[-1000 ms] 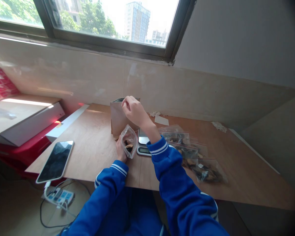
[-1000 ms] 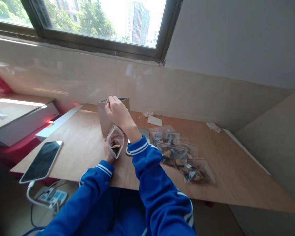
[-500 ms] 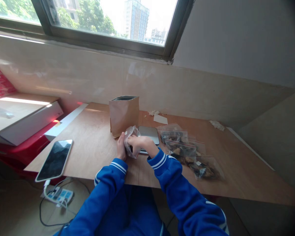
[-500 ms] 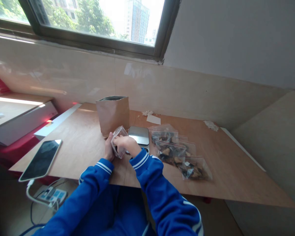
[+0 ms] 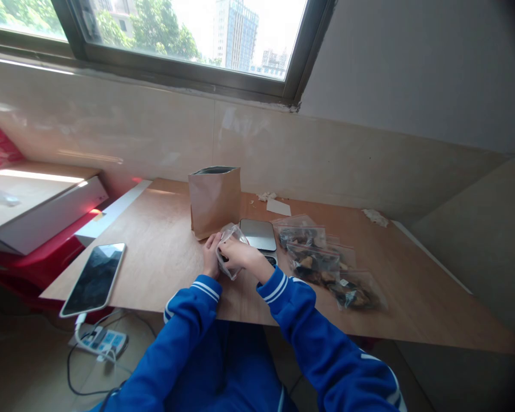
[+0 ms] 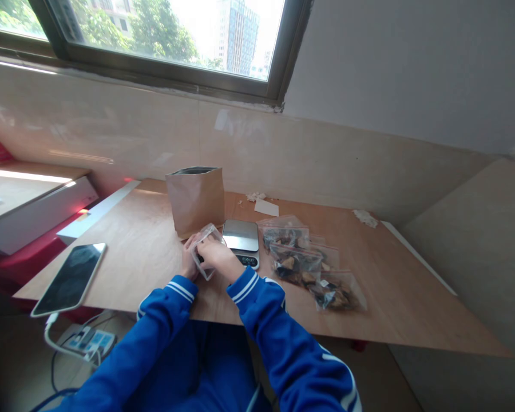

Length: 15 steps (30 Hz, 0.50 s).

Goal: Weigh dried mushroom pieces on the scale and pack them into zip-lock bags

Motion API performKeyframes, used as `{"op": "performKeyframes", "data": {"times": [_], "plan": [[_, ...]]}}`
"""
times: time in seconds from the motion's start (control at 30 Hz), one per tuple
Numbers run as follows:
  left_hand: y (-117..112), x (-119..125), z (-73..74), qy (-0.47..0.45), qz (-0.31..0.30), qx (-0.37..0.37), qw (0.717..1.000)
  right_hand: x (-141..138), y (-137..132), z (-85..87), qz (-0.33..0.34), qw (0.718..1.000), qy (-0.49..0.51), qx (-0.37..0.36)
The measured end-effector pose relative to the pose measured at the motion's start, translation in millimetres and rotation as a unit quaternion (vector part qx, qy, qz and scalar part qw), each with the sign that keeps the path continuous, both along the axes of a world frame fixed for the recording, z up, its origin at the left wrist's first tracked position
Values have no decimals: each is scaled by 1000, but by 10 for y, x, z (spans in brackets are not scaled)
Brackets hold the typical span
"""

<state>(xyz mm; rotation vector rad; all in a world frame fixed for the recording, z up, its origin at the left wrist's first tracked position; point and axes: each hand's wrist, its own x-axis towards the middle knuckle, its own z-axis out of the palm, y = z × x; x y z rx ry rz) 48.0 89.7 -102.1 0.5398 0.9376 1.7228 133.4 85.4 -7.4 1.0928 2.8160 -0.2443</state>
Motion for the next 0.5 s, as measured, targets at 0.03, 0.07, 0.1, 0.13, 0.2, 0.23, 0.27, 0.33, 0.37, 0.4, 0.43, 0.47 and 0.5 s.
{"op": "performKeyframes", "data": {"times": [0.03,0.07,0.1,0.13,0.2,0.23,0.27,0.33,0.37,0.4,0.43,0.47,0.5], "plan": [[9,-9,-21,-1,3,-4,1000,-6,-31,-23,0,1000,-3,-1],[16,-19,-40,-3,5,-9,1000,-12,-61,-46,-3,1000,-6,-5],[21,-28,-55,-4,9,-13,1000,-16,-87,-68,-6,1000,-5,-11],[24,-35,-65,-6,12,-16,1000,-18,-106,-89,-9,1000,2,-16],[24,-42,-66,-10,21,-20,1000,-13,-122,-122,-16,999,24,-16],[22,-41,-59,-12,25,-22,999,-5,-119,-132,-17,999,36,-13],[19,-37,-48,-14,29,-24,999,8,-111,-136,-16,999,44,-11],[13,-25,-23,-18,31,-26,999,45,-85,-125,-10,998,60,-16],[10,-19,-12,-19,30,-27,999,68,-71,-113,-7,997,73,-23],[9,-15,-3,-20,29,-28,999,92,-59,-97,-6,995,93,-31],[7,-12,4,-20,29,-30,999,116,-49,-81,-8,993,115,-39],[7,-11,8,-19,29,-32,999,136,-42,-66,-13,989,138,-47],[6,-12,10,-19,30,-34,999,152,-38,-54,-21,986,159,-54]]}}
